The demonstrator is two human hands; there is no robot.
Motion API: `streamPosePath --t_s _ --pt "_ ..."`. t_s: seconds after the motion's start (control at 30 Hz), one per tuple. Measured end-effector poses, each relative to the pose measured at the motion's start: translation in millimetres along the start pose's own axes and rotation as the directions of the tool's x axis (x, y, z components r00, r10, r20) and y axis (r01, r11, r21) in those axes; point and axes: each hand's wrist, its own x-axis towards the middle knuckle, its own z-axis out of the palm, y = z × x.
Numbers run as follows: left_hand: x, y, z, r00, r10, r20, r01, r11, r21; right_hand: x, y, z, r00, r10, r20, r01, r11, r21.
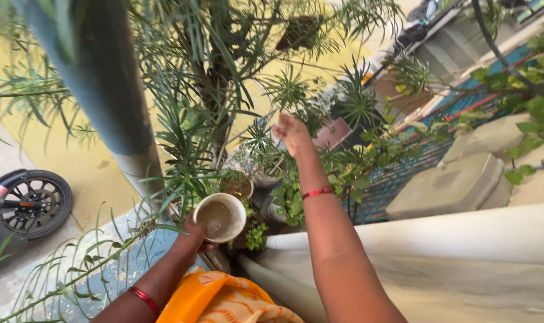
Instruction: The person puts food scraps from a cup into various potted plants.
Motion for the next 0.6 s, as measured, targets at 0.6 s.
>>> streamPosePath --t_s 0.6 --pt "-7.9 24.3 -0.2 0.997 -0.015 -0.073 0.016 1.0 0.009 -199.9 -38.3 134.2 0.826 0.397 0.4 -0.343 0.917 -0.201"
